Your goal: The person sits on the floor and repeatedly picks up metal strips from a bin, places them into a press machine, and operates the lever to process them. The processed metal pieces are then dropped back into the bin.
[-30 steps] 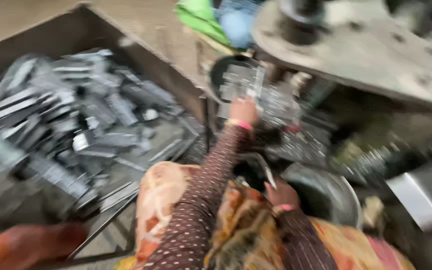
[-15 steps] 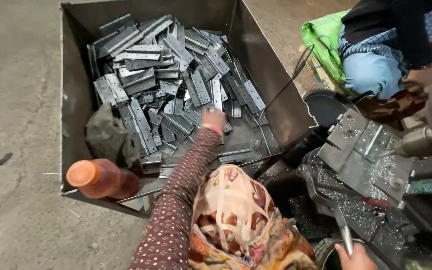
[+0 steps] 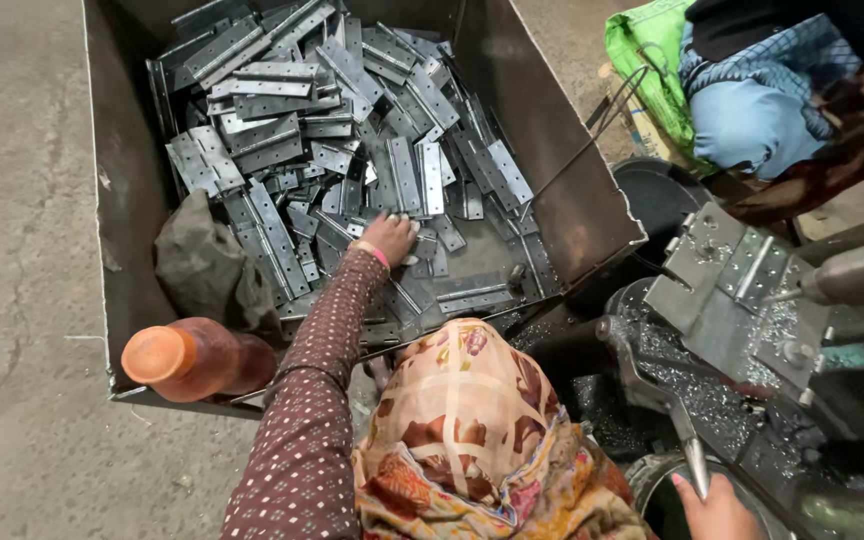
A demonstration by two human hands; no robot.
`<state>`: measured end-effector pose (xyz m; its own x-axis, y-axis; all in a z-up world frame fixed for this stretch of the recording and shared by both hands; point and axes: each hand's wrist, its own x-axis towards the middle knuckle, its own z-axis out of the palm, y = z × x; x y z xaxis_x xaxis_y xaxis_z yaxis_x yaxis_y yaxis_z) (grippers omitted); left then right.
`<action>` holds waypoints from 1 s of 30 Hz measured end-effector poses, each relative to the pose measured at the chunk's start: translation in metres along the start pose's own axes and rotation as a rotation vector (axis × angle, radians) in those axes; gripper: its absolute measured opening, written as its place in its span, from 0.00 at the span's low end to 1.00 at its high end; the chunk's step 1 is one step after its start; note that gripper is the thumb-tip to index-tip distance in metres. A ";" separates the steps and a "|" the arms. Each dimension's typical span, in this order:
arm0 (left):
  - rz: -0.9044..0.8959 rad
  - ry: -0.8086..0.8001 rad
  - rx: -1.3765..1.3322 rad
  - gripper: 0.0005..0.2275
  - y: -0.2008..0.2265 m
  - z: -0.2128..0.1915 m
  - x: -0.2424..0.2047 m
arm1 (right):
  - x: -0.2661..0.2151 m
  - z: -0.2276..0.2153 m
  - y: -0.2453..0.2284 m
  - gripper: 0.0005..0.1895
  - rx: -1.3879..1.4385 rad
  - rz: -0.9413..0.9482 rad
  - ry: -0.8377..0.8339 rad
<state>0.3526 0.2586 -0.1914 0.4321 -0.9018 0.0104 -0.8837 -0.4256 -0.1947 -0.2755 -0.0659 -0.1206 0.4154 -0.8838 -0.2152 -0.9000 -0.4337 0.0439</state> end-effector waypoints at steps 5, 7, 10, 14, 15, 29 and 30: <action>-0.089 0.140 -0.299 0.07 0.014 0.013 -0.012 | -0.002 0.006 -0.002 0.30 -0.011 0.060 0.007; -0.097 0.126 -0.340 0.08 0.021 0.013 -0.014 | -0.004 0.004 -0.002 0.29 0.020 0.030 0.003; -0.172 -0.003 -0.394 0.09 0.030 0.001 -0.003 | -0.013 0.002 -0.010 0.27 0.078 0.007 0.007; -0.278 0.208 -0.570 0.12 0.069 -0.060 0.013 | -0.027 -0.011 -0.030 0.25 0.147 0.062 -0.018; -0.283 0.270 -0.693 0.15 0.084 -0.087 0.019 | -0.029 -0.015 -0.035 0.25 0.164 0.064 -0.008; 0.138 -0.192 -0.334 0.20 0.342 -0.320 0.088 | -0.045 -0.041 -0.057 0.23 0.217 -0.027 0.012; 0.156 -0.168 -0.313 0.18 0.353 -0.310 0.081 | -0.046 -0.041 -0.058 0.23 0.236 -0.027 0.012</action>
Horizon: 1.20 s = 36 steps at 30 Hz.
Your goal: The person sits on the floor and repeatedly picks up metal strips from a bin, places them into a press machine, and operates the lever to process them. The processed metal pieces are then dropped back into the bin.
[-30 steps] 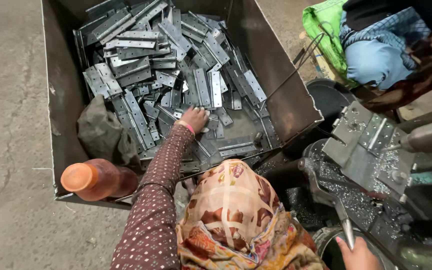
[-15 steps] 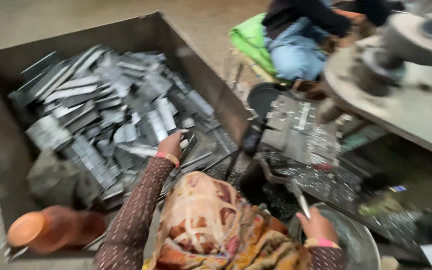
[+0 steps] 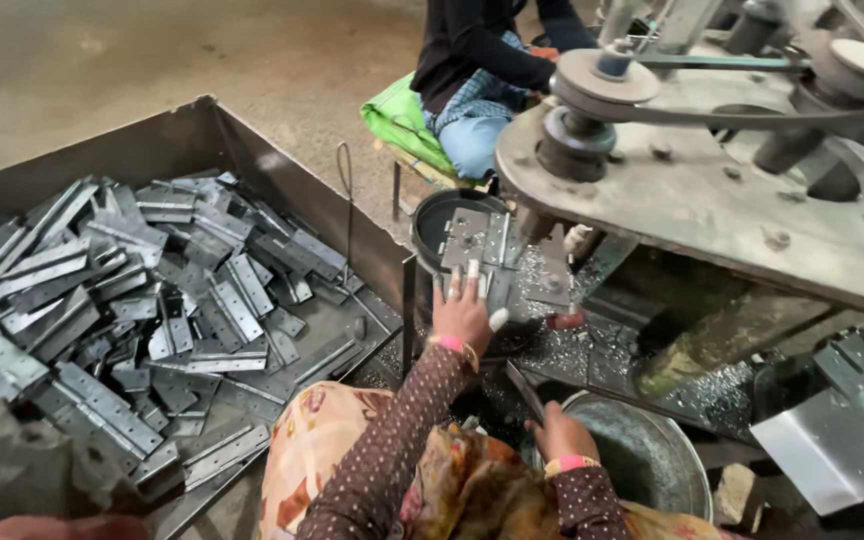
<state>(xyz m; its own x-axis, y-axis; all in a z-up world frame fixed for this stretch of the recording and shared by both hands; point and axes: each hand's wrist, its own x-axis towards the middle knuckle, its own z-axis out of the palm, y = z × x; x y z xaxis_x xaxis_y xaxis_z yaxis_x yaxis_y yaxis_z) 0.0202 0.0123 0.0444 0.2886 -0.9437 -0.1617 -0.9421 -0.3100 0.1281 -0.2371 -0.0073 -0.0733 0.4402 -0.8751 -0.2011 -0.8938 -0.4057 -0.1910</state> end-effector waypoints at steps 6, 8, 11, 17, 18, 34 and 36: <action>-0.026 0.182 -0.107 0.32 0.022 0.032 -0.023 | 0.013 -0.041 -0.016 0.22 -0.064 0.067 -0.150; 0.011 0.238 -0.087 0.30 0.026 0.025 -0.023 | 0.017 -0.052 -0.024 0.22 -0.082 0.077 -0.174; 0.014 0.230 -0.051 0.18 0.029 0.023 -0.001 | 0.020 -0.053 -0.026 0.23 -0.101 0.060 -0.146; 0.028 0.446 -0.144 0.19 0.028 0.038 0.044 | 0.006 0.000 0.003 0.22 0.013 0.067 -0.089; 0.023 0.390 -0.146 0.17 0.026 0.039 0.046 | -0.009 0.021 0.002 0.21 0.078 0.131 -0.071; 0.046 0.297 0.035 0.15 0.029 0.047 0.060 | 0.037 -0.026 -0.002 0.26 -0.012 0.068 -0.258; 0.053 0.287 0.072 0.15 0.028 0.051 0.068 | 0.007 0.003 0.008 0.26 0.011 0.053 -0.108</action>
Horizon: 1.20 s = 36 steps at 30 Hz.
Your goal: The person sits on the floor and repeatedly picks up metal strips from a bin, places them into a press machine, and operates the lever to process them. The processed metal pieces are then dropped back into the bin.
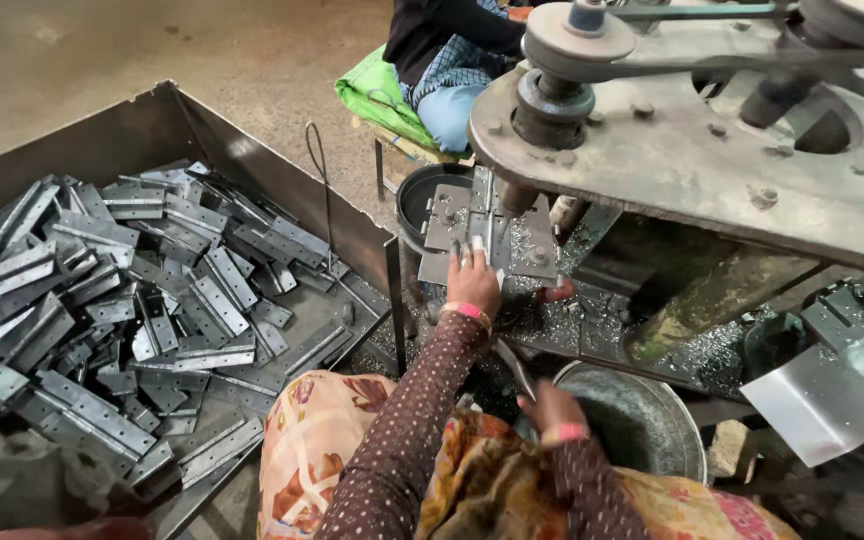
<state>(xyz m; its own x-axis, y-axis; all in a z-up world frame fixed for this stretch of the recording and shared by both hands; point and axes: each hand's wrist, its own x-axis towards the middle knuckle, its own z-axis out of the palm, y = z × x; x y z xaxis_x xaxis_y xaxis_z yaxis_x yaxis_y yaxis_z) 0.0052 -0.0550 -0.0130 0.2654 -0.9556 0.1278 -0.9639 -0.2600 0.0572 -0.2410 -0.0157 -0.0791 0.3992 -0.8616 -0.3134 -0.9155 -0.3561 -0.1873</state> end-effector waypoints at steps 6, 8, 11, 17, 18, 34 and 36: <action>0.022 0.020 -0.103 0.16 -0.003 0.025 0.004 | 0.008 0.004 0.001 0.24 0.013 0.003 -0.039; 0.041 0.142 0.008 0.17 0.003 0.020 -0.010 | 0.014 -0.027 -0.014 0.23 -0.028 0.018 -0.107; 0.051 0.238 0.080 0.16 0.012 0.008 -0.031 | 0.016 -0.065 -0.037 0.23 -0.079 0.028 -0.102; 0.028 -0.024 -0.027 0.16 0.011 -0.015 -0.020 | -0.014 -0.054 -0.032 0.23 -0.022 0.021 -0.041; 0.015 -0.063 -0.056 0.16 0.007 -0.017 -0.016 | -0.026 -0.038 -0.028 0.24 0.032 0.017 -0.012; -0.049 0.086 -0.053 0.15 -0.003 0.020 0.028 | 0.034 -0.049 -0.017 0.22 -0.024 0.007 -0.315; -0.063 -0.013 -0.129 0.15 -0.003 0.023 0.036 | 0.013 -0.023 -0.011 0.21 0.057 0.015 -0.154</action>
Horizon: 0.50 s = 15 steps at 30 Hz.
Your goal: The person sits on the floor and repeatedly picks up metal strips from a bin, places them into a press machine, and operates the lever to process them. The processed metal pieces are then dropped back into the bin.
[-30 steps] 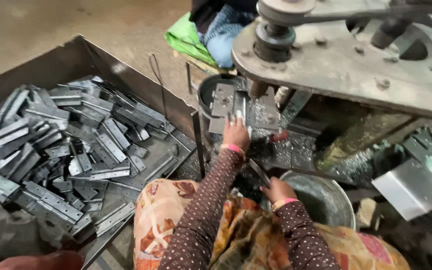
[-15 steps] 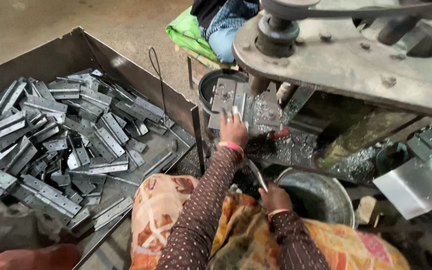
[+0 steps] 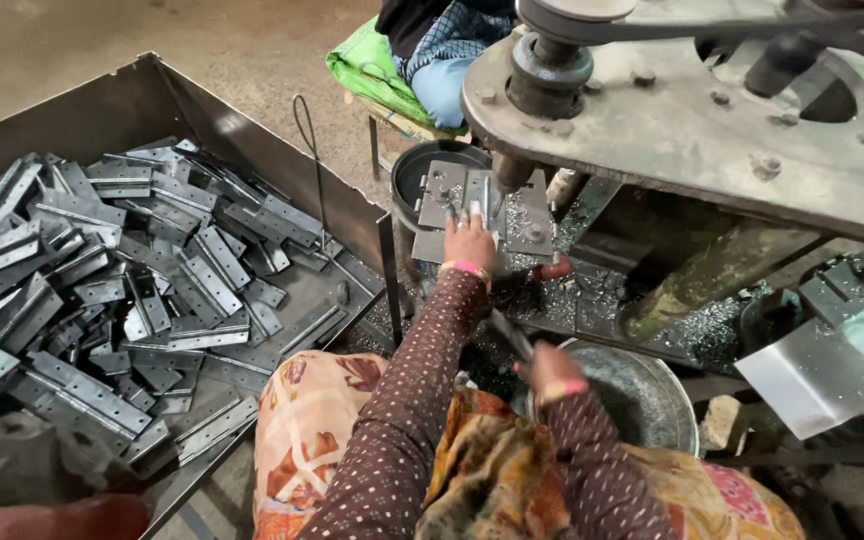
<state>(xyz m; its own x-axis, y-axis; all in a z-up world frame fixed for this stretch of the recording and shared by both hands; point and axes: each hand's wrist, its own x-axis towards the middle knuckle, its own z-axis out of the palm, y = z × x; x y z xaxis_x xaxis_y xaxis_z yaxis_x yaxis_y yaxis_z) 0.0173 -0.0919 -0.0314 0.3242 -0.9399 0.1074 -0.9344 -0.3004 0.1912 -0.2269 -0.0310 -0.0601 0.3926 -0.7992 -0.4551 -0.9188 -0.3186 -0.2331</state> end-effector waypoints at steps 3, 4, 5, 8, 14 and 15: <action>0.048 0.165 0.076 0.15 -0.002 -0.001 -0.004 | -0.016 0.064 0.018 0.20 0.123 -0.019 0.249; 0.055 0.111 0.067 0.15 -0.005 -0.007 -0.005 | -0.002 0.067 0.024 0.21 0.134 -0.079 0.264; 0.062 0.057 0.057 0.14 -0.006 -0.012 -0.006 | 0.012 0.065 0.032 0.21 0.146 -0.139 0.279; 0.102 -0.020 0.005 0.13 -0.006 -0.019 -0.040 | 0.007 0.075 0.032 0.22 0.102 -0.070 0.177; 0.066 -0.159 0.100 0.12 -0.010 -0.063 -0.013 | 0.032 -0.009 0.001 0.28 -0.084 0.092 -0.230; 0.055 -0.152 0.108 0.13 -0.011 -0.064 -0.006 | 0.032 -0.004 0.005 0.27 -0.072 0.079 -0.187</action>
<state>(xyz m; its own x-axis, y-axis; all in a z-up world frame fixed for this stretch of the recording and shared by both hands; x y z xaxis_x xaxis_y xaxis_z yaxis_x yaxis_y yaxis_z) 0.0348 -0.0722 0.0284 0.2543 -0.9665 -0.0355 -0.9631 -0.2564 0.0823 -0.2187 -0.0603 -0.0730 0.3135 -0.7168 -0.6228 -0.9451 -0.2994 -0.1311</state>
